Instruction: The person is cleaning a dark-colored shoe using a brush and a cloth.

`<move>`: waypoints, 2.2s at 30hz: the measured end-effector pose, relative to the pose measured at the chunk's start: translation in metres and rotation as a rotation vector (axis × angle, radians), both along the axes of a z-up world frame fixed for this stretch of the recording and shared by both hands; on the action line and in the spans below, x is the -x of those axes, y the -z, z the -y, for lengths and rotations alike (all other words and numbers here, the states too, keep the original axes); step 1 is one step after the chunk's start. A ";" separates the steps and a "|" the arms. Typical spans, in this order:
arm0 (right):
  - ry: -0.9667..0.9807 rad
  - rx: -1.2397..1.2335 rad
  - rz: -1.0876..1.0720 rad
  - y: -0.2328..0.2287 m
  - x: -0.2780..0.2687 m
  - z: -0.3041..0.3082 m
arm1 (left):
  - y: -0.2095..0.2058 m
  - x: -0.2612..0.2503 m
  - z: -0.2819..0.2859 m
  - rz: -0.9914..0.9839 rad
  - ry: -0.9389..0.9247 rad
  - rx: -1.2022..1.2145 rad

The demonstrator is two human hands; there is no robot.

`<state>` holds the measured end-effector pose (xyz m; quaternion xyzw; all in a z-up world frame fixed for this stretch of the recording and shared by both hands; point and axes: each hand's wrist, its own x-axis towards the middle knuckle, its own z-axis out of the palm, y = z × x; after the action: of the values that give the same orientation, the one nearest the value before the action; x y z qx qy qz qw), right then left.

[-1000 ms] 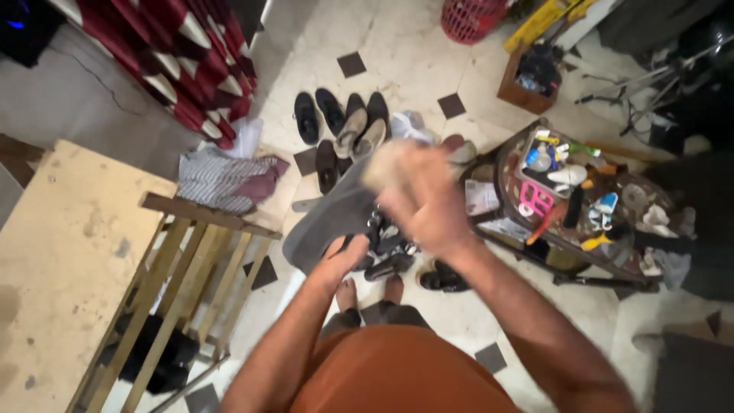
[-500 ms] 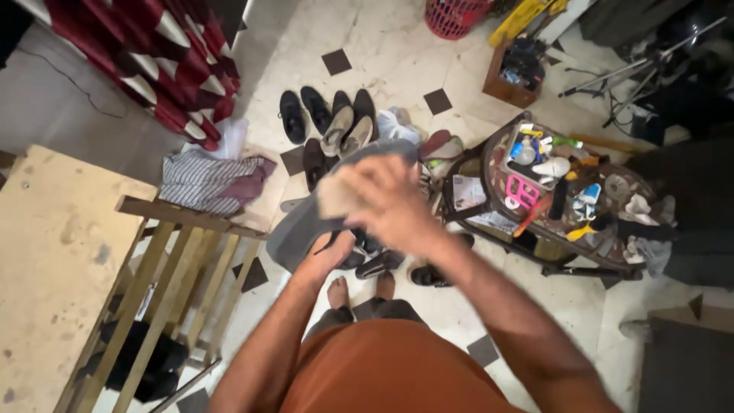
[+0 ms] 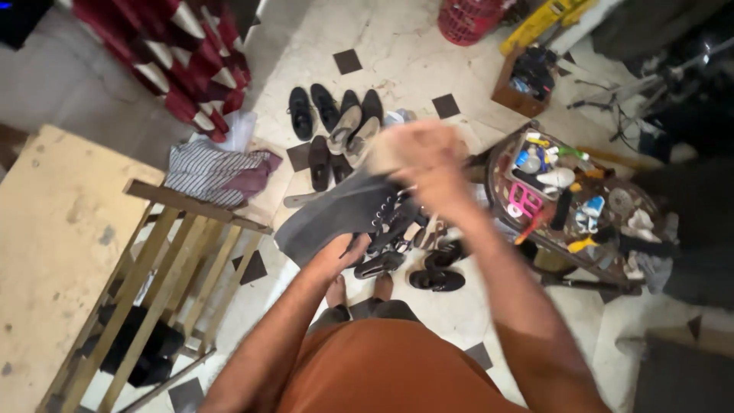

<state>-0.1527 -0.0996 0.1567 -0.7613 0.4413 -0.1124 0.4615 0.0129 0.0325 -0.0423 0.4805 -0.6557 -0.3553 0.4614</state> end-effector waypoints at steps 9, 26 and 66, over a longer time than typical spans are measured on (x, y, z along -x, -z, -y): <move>-0.443 0.237 -0.263 0.015 -0.061 -0.074 | 0.026 0.028 0.012 0.145 -0.049 -0.048; -0.410 0.867 -0.114 -0.005 -0.045 -0.078 | 0.055 0.053 0.049 0.177 0.013 -0.299; -0.656 0.615 -0.085 0.015 -0.047 -0.044 | 0.030 0.046 0.055 0.309 0.003 -0.383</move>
<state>-0.1057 -0.0555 0.1413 -0.9666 0.1412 -0.0548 0.2066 -0.0328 -0.0223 -0.0723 0.6071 -0.6397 -0.3961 0.2556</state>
